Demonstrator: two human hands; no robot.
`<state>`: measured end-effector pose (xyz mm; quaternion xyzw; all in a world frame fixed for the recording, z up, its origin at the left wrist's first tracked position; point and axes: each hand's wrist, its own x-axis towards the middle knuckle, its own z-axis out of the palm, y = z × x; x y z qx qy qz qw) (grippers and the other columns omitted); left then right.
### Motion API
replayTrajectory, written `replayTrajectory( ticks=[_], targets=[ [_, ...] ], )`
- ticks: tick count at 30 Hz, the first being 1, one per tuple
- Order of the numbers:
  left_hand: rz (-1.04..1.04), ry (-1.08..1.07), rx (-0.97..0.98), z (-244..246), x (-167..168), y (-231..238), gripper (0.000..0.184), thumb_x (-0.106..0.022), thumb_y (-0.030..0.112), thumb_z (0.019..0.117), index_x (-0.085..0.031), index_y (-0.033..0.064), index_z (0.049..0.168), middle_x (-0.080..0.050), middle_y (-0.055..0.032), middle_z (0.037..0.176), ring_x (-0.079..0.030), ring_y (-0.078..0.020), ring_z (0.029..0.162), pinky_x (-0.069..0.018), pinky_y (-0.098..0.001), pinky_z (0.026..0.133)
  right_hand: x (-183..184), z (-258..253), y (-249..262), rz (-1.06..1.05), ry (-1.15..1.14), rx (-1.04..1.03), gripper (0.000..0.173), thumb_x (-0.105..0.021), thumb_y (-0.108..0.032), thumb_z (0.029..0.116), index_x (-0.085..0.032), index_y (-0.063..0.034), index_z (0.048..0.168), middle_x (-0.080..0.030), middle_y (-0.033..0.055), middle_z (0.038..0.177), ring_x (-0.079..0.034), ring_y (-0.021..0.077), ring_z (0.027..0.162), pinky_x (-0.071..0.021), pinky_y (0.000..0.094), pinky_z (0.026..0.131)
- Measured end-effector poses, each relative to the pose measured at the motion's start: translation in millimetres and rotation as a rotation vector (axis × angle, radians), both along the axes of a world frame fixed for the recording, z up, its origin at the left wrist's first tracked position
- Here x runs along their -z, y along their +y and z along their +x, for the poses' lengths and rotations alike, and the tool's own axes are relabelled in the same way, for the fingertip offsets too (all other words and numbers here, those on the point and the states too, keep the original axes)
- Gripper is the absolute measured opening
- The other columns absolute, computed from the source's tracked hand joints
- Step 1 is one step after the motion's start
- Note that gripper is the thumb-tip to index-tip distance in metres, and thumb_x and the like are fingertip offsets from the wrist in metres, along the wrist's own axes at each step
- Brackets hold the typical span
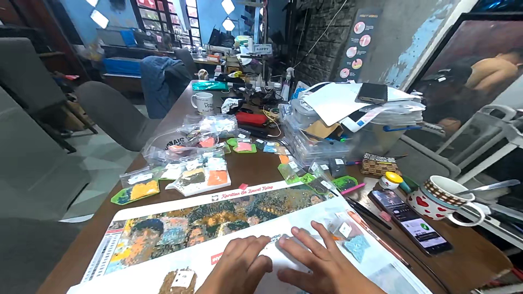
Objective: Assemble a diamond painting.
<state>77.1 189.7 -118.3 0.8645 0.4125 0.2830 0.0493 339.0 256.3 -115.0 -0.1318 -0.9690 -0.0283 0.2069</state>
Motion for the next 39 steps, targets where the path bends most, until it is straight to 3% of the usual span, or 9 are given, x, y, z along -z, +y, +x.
replayTrajectory(
  ticks=[5,7,10,12,16,19,27,37,39],
  targets=[
    [-0.026,0.008,-0.008,-2,-1,1,0.051,-0.084,0.044,0.0725,-0.067,0.0055,0.101,-0.065,-0.0241,0.129,-0.065,-0.0395,0.112,-0.0489,-0.055,0.089,-2,16,3,-0.006,0.051,-0.009,0.059,-0.029,-0.063,0.1055,-0.072,-0.0231,0.106,-0.051,0.0039,0.154,-0.033,0.026,0.151,-0.015,0.0549,0.123],
    [-0.024,0.021,-0.015,-1,-3,1,0.049,-0.084,0.043,0.0721,-0.067,0.0053,0.099,-0.065,-0.0238,0.13,-0.066,-0.0392,0.111,-0.0492,-0.0548,0.088,-2,15,4,-0.014,0.086,-0.001,0.06,-0.026,-0.064,0.1054,-0.07,-0.0237,0.111,-0.05,0.0046,0.155,-0.03,0.0253,0.152,-0.0131,0.0538,0.124],
    [0.027,0.056,-0.017,0,-3,1,0.046,-0.082,0.043,0.0746,-0.067,0.0057,0.096,-0.065,-0.0235,0.13,-0.066,-0.0376,0.108,-0.0497,-0.0526,0.086,-4,3,3,0.053,0.065,0.104,0.054,-0.026,-0.064,0.105,-0.057,-0.033,0.137,-0.043,0.0031,0.16,-0.028,0.0272,0.154,-0.0168,0.058,0.122],
    [0.053,0.06,-0.014,0,-2,0,0.045,-0.081,0.044,0.0758,-0.067,0.0059,0.096,-0.064,-0.0239,0.13,-0.066,-0.0373,0.107,-0.0492,-0.0517,0.085,-4,-4,4,0.052,0.078,0.124,0.052,-0.03,-0.063,0.1048,-0.054,-0.0342,0.14,-0.04,0.0022,0.162,-0.025,0.0276,0.155,-0.0162,0.0591,0.122],
    [0.101,0.074,-0.022,0,-1,0,0.045,-0.079,0.047,0.0767,-0.066,0.007,0.094,-0.065,-0.023,0.131,-0.066,-0.0351,0.105,-0.0485,-0.0485,0.084,-3,-11,9,0.102,0.098,0.146,0.048,-0.035,-0.064,0.1033,-0.056,-0.0289,0.128,-0.046,0.0053,0.156,-0.032,0.0297,0.152,-0.0231,0.0606,0.119],
    [0.134,0.081,-0.036,-1,0,0,0.045,-0.077,0.05,0.0778,-0.068,0.0099,0.097,-0.065,-0.0216,0.13,-0.065,-0.0338,0.105,-0.0475,-0.0473,0.084,-4,-10,9,0.147,0.122,0.131,0.048,-0.028,-0.064,0.105,-0.054,-0.029,0.126,-0.043,0.0013,0.157,-0.026,0.0228,0.154,-0.0157,0.0528,0.123],
    [0.105,0.111,-0.032,-3,-4,-3,0.038,-0.076,0.049,0.0814,-0.076,0.0176,0.103,-0.062,-0.0237,0.134,-0.063,-0.0387,0.112,-0.0478,-0.0523,0.088,3,-5,7,0.166,0.101,0.158,0.052,-0.028,-0.068,0.1029,-0.056,-0.0243,0.107,-0.051,0.0031,0.151,-0.032,0.0244,0.151,-0.0176,0.0547,0.121],
    [0.112,0.093,-0.031,-4,-1,-2,0.038,-0.075,0.049,0.0815,-0.075,0.0176,0.103,-0.062,-0.0233,0.134,-0.062,-0.0372,0.112,-0.0467,-0.05,0.088,8,-3,6,0.134,0.123,0.151,0.05,-0.029,-0.068,0.1028,-0.054,-0.0247,0.107,-0.047,0.0025,0.152,-0.027,0.022,0.153,-0.0138,0.052,0.123],
    [0.115,0.102,-0.028,-4,0,-3,0.038,-0.075,0.05,0.0821,-0.075,0.0174,0.103,-0.062,-0.0231,0.134,-0.062,-0.0371,0.111,-0.0466,-0.0499,0.088,10,-3,5,0.149,0.111,0.153,0.051,-0.031,-0.068,0.1021,-0.057,-0.0245,0.104,-0.051,0.0045,0.151,-0.032,0.0258,0.151,-0.0186,0.0559,0.121]
  ],
)
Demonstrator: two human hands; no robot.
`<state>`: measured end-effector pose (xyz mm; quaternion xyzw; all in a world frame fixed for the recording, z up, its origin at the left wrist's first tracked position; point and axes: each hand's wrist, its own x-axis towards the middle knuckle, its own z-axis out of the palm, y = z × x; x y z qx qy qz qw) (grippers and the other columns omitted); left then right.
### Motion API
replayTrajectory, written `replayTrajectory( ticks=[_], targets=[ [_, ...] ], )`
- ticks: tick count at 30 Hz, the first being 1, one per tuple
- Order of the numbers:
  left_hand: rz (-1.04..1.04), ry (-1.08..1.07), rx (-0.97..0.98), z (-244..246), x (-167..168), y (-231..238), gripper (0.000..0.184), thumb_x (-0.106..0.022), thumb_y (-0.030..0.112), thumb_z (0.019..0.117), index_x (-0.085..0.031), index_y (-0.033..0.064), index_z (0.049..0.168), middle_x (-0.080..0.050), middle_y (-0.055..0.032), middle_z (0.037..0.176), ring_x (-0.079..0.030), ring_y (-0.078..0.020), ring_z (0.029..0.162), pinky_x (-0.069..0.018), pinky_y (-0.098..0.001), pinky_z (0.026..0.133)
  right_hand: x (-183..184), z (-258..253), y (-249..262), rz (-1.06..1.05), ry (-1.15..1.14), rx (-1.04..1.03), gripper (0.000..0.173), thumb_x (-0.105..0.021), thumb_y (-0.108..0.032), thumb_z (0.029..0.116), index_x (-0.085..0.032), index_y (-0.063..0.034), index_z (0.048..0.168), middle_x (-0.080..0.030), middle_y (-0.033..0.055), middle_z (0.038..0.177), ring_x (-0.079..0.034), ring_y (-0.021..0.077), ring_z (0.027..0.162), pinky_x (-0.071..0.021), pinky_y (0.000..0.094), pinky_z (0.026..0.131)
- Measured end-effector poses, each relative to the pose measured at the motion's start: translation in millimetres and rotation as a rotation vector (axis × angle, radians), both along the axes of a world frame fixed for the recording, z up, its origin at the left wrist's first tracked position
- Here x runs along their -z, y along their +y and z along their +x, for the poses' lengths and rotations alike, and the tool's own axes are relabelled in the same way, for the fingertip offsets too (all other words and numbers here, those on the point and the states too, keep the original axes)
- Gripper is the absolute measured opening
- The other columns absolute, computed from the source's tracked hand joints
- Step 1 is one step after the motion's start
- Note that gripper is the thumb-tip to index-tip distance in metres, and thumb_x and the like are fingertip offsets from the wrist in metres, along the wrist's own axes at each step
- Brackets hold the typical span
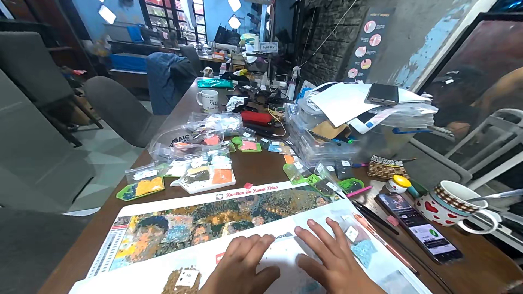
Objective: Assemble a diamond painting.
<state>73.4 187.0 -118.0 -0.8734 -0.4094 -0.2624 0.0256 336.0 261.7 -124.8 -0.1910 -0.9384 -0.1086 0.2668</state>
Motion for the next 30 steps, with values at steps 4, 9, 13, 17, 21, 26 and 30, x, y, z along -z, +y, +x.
replayTrajectory(
  ticks=[4,9,13,17,21,26,30],
  targets=[
    [0.004,-0.001,0.001,0.0,-0.2,0.5,0.038,-0.074,0.05,0.0826,-0.075,0.0176,0.103,-0.062,-0.0231,0.134,-0.062,-0.0369,0.11,-0.0464,-0.05,0.088,1.4,0.0,0.6,-0.004,0.026,-0.013,0.051,-0.028,-0.068,0.1029,-0.054,-0.0248,0.107,-0.046,0.0013,0.153,-0.025,0.0207,0.154,-0.0121,0.051,0.124],
    [0.015,0.003,0.002,0.4,1.5,0.9,0.038,-0.075,0.05,0.0812,-0.076,0.0181,0.102,-0.062,-0.0229,0.134,-0.063,-0.0359,0.109,-0.0464,-0.0491,0.087,2.2,-0.4,-0.6,-0.01,0.006,-0.014,0.052,-0.027,-0.069,0.1021,-0.055,-0.0271,0.114,-0.043,0.0006,0.155,-0.022,0.0213,0.155,-0.0101,0.0515,0.124],
    [-0.009,-0.015,0.007,1.8,1.0,0.5,0.037,-0.077,0.048,0.0803,-0.076,0.0164,0.101,-0.062,-0.0234,0.134,-0.063,-0.0371,0.109,-0.0469,-0.0504,0.087,5.5,-2.1,-0.4,0.007,-0.001,-0.005,0.053,-0.027,-0.07,0.1018,-0.057,-0.0281,0.115,-0.046,0.0013,0.154,-0.026,0.0236,0.153,-0.0133,0.0542,0.123],
    [-0.029,-0.054,0.007,3.2,1.0,0.1,0.035,-0.078,0.045,0.08,-0.077,0.0154,0.1,-0.063,-0.024,0.132,-0.064,-0.0384,0.11,-0.0477,-0.0524,0.087,5.4,-2.6,-0.6,0.0,0.001,-0.014,0.051,-0.03,-0.068,0.1021,-0.058,-0.0267,0.112,-0.047,0.0026,0.154,-0.028,0.0245,0.153,-0.0156,0.0552,0.122],
    [-0.025,-0.041,0.005,2.3,1.4,0.6,0.036,-0.077,0.046,0.0807,-0.076,0.0163,0.101,-0.062,-0.0237,0.133,-0.063,-0.0377,0.109,-0.0475,-0.0515,0.087,5.5,-1.8,0.3,0.008,0.04,-0.046,0.052,-0.026,-0.069,0.1026,-0.055,-0.0267,0.112,-0.041,-0.0006,0.156,-0.02,0.0194,0.155,-0.0092,0.0507,0.125],
    [-0.004,-0.037,0.007,2.0,1.8,1.4,0.034,-0.076,0.046,0.0814,-0.076,0.017,0.099,-0.062,-0.0227,0.133,-0.063,-0.0362,0.108,-0.0469,-0.0501,0.087,5.9,-2.2,1.5,0.021,0.064,-0.062,0.049,-0.028,-0.069,0.1025,-0.052,-0.0256,0.105,-0.041,-0.0009,0.154,-0.02,0.0181,0.155,-0.0096,0.0496,0.125],
    [0.002,-0.036,0.009,2.1,2.5,1.4,0.035,-0.075,0.047,0.0817,-0.077,0.0172,0.1,-0.062,-0.0229,0.133,-0.063,-0.0361,0.108,-0.0465,-0.0497,0.086,9.0,-1.3,1.7,0.017,0.04,-0.067,0.05,-0.031,-0.068,0.1024,-0.056,-0.0244,0.1,-0.046,0.0009,0.153,-0.025,0.021,0.154,-0.012,0.0526,0.123]
  ],
)
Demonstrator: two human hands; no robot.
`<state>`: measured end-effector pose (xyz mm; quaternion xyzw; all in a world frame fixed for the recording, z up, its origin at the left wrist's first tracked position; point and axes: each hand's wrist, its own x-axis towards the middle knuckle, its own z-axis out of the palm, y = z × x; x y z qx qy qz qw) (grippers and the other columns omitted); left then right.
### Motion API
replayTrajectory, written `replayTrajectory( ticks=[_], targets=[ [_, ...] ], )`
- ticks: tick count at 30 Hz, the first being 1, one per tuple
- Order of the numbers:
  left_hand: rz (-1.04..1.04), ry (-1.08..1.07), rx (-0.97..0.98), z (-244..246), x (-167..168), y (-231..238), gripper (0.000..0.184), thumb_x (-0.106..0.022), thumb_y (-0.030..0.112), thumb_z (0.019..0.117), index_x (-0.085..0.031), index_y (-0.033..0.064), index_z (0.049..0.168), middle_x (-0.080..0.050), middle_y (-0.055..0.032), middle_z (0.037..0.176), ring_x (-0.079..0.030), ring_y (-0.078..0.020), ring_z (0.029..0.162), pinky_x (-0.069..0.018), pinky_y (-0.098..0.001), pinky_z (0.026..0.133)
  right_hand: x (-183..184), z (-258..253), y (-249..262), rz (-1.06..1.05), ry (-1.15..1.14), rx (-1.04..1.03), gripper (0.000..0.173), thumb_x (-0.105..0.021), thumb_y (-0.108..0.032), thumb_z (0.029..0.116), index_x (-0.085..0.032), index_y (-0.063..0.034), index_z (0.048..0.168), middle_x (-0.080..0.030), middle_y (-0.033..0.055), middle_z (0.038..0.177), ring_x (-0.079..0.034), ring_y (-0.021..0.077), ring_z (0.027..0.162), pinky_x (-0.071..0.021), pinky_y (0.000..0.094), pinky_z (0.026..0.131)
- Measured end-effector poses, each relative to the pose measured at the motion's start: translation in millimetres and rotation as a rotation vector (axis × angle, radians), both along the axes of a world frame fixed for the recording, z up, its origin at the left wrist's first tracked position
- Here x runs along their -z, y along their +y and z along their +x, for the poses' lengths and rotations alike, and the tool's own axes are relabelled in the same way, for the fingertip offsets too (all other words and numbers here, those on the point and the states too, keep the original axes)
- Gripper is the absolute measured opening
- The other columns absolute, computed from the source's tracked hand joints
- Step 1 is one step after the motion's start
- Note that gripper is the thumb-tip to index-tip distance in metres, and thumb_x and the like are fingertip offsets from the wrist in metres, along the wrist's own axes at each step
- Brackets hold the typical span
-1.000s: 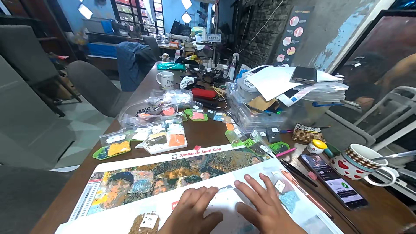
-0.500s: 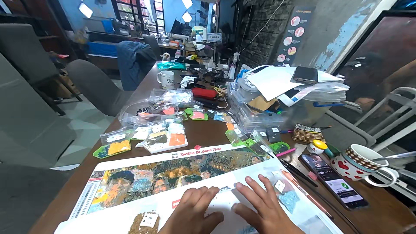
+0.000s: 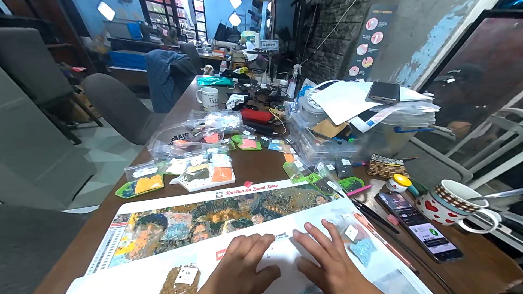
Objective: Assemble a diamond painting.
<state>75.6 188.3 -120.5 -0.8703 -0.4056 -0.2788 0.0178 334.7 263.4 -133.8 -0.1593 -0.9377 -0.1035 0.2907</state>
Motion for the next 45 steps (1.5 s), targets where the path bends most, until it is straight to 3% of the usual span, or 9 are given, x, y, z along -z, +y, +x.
replayTrajectory(
  ticks=[8,13,17,20,23,27,32,38,45],
  targets=[
    [-0.094,-0.062,0.014,0,-2,0,0.038,-0.079,0.045,0.0794,-0.076,0.0149,0.102,-0.063,-0.0245,0.132,-0.063,-0.0397,0.112,-0.0477,-0.054,0.088,-4,2,0,-0.045,0.021,-0.011,0.053,-0.027,-0.068,0.1027,-0.054,-0.0237,0.099,-0.05,0.0007,0.148,-0.029,0.018,0.151,-0.012,0.0487,0.125],
    [-0.289,-0.194,0.047,2,4,1,0.079,-0.088,0.047,0.068,-0.063,0.0046,0.129,-0.066,-0.0212,0.124,-0.064,-0.041,0.113,-0.0505,-0.0598,0.087,-25,2,3,-0.31,-0.022,-0.04,0.062,-0.02,-0.066,0.1047,-0.066,-0.0245,0.112,-0.052,0.0124,0.15,-0.034,0.0355,0.149,-0.0209,0.0607,0.12],
    [-0.499,-0.23,0.066,-6,-9,1,0.107,-0.09,0.053,0.0643,-0.048,0.0002,0.148,-0.06,-0.0245,0.137,-0.057,-0.0434,0.127,-0.0434,-0.0643,0.103,-26,0,1,-0.219,-0.181,-0.037,0.058,-0.023,-0.064,0.1049,-0.064,-0.0299,0.126,-0.044,0.0086,0.159,-0.029,0.0373,0.152,-0.0181,0.0657,0.118],
    [-0.585,-0.273,0.096,-31,-26,12,0.079,-0.085,0.03,0.0781,-0.053,-0.0007,0.143,-0.057,-0.0248,0.141,-0.052,-0.0424,0.133,-0.0412,-0.0623,0.107,-22,-5,3,-0.19,-0.23,-0.003,0.056,-0.025,-0.065,0.1045,-0.064,-0.0311,0.127,-0.043,0.009,0.16,-0.032,0.0389,0.151,-0.0215,0.0696,0.115],
    [-0.752,-0.192,0.093,-57,-42,24,0.041,-0.065,0.01,0.0907,-0.064,0.0062,0.131,-0.061,-0.0163,0.133,-0.06,-0.0286,0.12,-0.0508,-0.0464,0.097,-21,-12,3,-0.229,-0.254,-0.017,0.054,-0.031,-0.064,0.1043,-0.066,-0.0275,0.121,-0.044,0.011,0.159,-0.033,0.0407,0.15,-0.0225,0.072,0.113],
    [-0.935,-0.099,0.078,-59,-44,27,0.041,-0.067,0.002,0.0917,-0.063,0.0054,0.133,-0.063,-0.0159,0.121,-0.062,-0.0215,0.092,-0.0528,-0.0348,0.078,-21,-28,1,-0.321,-0.286,-0.057,0.047,-0.041,-0.06,0.1029,-0.067,-0.0249,0.122,-0.044,0.0125,0.159,-0.033,0.0429,0.15,-0.0239,0.0756,0.111],
    [-0.951,-0.071,0.053,-47,-42,24,0.04,-0.06,-0.005,0.0915,-0.063,0.0008,0.131,-0.064,-0.0192,0.116,-0.062,-0.0244,0.091,-0.0522,-0.0367,0.079,-22,-36,-1,-0.351,-0.301,-0.116,0.046,-0.044,-0.057,0.1023,-0.065,-0.0313,0.134,-0.042,0.0123,0.16,-0.034,0.0443,0.149,-0.0258,0.0768,0.109],
    [-0.943,-0.091,0.061,-52,-39,26,0.036,-0.054,-0.002,0.095,-0.064,0.0012,0.13,-0.065,-0.0175,0.115,-0.061,-0.021,0.088,-0.0515,-0.0341,0.077,-28,-22,-12,-0.424,-0.302,-0.223,0.053,-0.04,-0.061,0.1034,-0.073,-0.021,0.113,-0.047,0.0172,0.156,-0.032,0.0445,0.149,-0.0198,0.0735,0.114],
    [-0.938,-0.118,0.043,-51,-35,26,0.034,-0.054,0.0,0.0942,-0.066,0.0007,0.126,-0.065,-0.0165,0.11,-0.059,-0.0188,0.083,-0.0493,-0.0325,0.073,-17,-42,-11,-0.414,-0.2,-0.149,0.053,-0.035,-0.058,0.106,-0.069,-0.0241,0.128,-0.048,0.0149,0.156,-0.036,0.0429,0.148,-0.0258,0.0743,0.111]
  ],
)
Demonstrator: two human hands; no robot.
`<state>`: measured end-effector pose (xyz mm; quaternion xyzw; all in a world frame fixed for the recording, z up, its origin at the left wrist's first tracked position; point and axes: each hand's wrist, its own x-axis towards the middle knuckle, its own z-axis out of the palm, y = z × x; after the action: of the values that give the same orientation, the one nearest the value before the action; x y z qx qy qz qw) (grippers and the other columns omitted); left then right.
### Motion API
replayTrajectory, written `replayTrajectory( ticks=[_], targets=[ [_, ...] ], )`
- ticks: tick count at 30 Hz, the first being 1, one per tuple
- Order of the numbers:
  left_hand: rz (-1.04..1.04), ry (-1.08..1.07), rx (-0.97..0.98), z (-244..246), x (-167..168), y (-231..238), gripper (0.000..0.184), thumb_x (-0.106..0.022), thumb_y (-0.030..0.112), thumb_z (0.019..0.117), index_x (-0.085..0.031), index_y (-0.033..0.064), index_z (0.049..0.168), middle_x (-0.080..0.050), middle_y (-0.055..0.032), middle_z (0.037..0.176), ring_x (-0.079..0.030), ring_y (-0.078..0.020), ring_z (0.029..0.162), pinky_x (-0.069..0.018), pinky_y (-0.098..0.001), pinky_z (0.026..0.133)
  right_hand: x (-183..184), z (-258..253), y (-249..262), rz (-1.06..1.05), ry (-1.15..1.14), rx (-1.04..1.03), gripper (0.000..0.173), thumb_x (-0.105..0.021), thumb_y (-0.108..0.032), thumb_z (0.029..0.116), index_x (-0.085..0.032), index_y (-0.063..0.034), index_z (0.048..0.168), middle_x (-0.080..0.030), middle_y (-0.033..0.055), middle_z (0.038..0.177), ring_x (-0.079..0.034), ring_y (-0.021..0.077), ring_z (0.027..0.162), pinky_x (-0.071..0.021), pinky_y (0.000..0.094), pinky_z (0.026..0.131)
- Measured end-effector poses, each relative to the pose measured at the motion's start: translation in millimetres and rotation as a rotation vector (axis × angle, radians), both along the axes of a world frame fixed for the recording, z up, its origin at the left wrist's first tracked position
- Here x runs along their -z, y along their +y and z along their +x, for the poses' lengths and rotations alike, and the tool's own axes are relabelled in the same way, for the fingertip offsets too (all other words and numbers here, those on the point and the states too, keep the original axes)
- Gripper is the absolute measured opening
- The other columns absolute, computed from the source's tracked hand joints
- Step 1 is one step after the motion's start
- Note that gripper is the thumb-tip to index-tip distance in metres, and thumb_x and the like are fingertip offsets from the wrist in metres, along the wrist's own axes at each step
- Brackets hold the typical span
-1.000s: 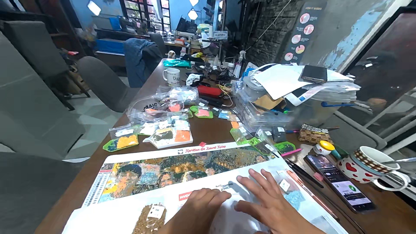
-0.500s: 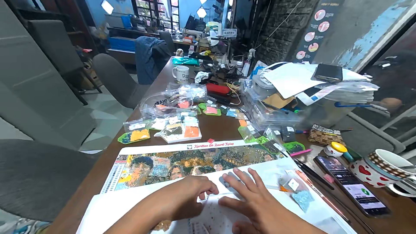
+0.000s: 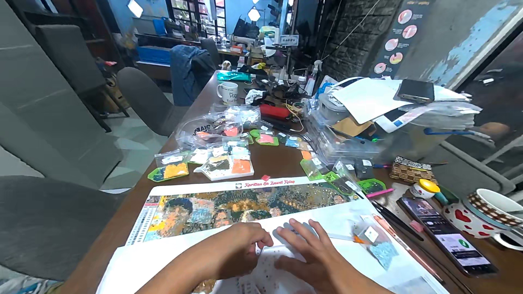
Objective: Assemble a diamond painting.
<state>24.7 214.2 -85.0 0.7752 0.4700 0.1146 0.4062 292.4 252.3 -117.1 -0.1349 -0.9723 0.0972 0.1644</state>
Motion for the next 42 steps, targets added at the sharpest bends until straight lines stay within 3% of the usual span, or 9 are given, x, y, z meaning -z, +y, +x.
replayTrajectory(
  ticks=[3,7,11,17,21,28,35,39,42],
  targets=[
    [-0.011,-0.021,0.0,-2,0,1,0.032,-0.052,0.0,0.0973,-0.066,0.0005,0.127,-0.065,-0.0175,0.114,-0.061,-0.0198,0.088,-0.051,-0.0339,0.078,-9,5,-3,-0.095,-0.025,-0.04,0.053,-0.037,-0.059,0.1048,-0.073,-0.024,0.124,-0.048,0.0178,0.155,-0.035,0.045,0.148,-0.023,0.0745,0.112],
    [-0.046,-0.041,-0.001,-3,1,3,0.03,-0.057,0.004,0.0962,-0.065,0.0002,0.125,-0.063,-0.0152,0.111,-0.056,-0.0164,0.082,-0.0472,-0.0305,0.071,-2,3,-10,-0.059,-0.03,-0.107,0.055,-0.037,-0.061,0.1043,-0.072,-0.0235,0.124,-0.046,0.0139,0.157,-0.031,0.0413,0.151,-0.0173,0.0726,0.115],
    [-0.06,-0.012,0.002,-1,0,3,0.035,-0.06,0.002,0.0945,-0.063,-0.0014,0.129,-0.063,-0.0178,0.115,-0.058,-0.0195,0.086,-0.0493,-0.0328,0.075,3,-6,1,0.057,-0.015,-0.025,0.05,-0.038,-0.06,0.1043,-0.071,-0.0278,0.125,-0.049,0.0129,0.155,-0.037,0.041,0.148,-0.0265,0.0727,0.111],
    [-0.102,-0.003,-0.002,-1,-2,5,0.031,-0.062,0.003,0.0945,-0.063,-0.0033,0.125,-0.061,-0.0192,0.116,-0.058,-0.0227,0.089,-0.049,-0.0368,0.078,-3,-6,-4,-0.075,-0.036,-0.115,0.054,-0.038,-0.061,0.1043,-0.073,-0.0249,0.123,-0.047,0.0154,0.157,-0.032,0.0423,0.15,-0.0202,0.0719,0.114],
    [-0.117,0.005,-0.011,1,-3,5,0.035,-0.062,0.004,0.0957,-0.062,-0.0013,0.13,-0.061,-0.0184,0.12,-0.061,-0.0224,0.091,-0.0511,-0.0364,0.081,1,-12,4,0.027,-0.049,-0.042,0.048,-0.043,-0.058,0.1025,-0.072,-0.0258,0.124,-0.05,0.0139,0.154,-0.039,0.043,0.147,-0.0274,0.075,0.11],
    [-0.123,-0.012,-0.012,0,-1,5,0.037,-0.061,0.003,0.0952,-0.062,0.0007,0.132,-0.062,-0.0173,0.12,-0.06,-0.0205,0.09,-0.0502,-0.0348,0.079,-5,1,5,-0.011,-0.031,-0.051,0.06,-0.029,-0.061,0.1058,-0.073,-0.02,0.106,-0.053,0.0143,0.152,-0.038,0.0401,0.148,-0.0245,0.0694,0.114],
    [-0.14,0.008,-0.03,1,-2,6,0.038,-0.062,0.005,0.0953,-0.062,0.0011,0.133,-0.061,-0.0176,0.122,-0.061,-0.0224,0.093,-0.0508,-0.0373,0.082,-2,-4,21,-0.104,-0.041,0.019,0.06,-0.026,-0.063,0.1056,-0.072,-0.0264,0.119,-0.047,0.0141,0.156,-0.035,0.0424,0.149,-0.0296,0.0721,0.11],
    [-0.142,-0.001,-0.035,0,-2,5,0.038,-0.062,0.004,0.095,-0.062,0.0017,0.133,-0.061,-0.0168,0.121,-0.06,-0.0207,0.09,-0.0505,-0.0355,0.079,-1,4,30,-0.087,0.009,-0.023,0.06,-0.024,-0.062,0.1066,-0.071,-0.0254,0.109,-0.049,0.0136,0.154,-0.036,0.0387,0.149,-0.0306,0.0669,0.112],
    [-0.152,0.01,-0.03,-1,-2,5,0.038,-0.063,0.005,0.0954,-0.061,0.002,0.134,-0.061,-0.0164,0.121,-0.06,-0.0203,0.09,-0.0506,-0.0352,0.08,1,0,28,-0.061,-0.038,-0.029,0.06,-0.024,-0.063,0.106,-0.071,-0.0259,0.111,-0.048,0.0132,0.156,-0.034,0.0401,0.15,-0.0288,0.0701,0.112]
  ],
)
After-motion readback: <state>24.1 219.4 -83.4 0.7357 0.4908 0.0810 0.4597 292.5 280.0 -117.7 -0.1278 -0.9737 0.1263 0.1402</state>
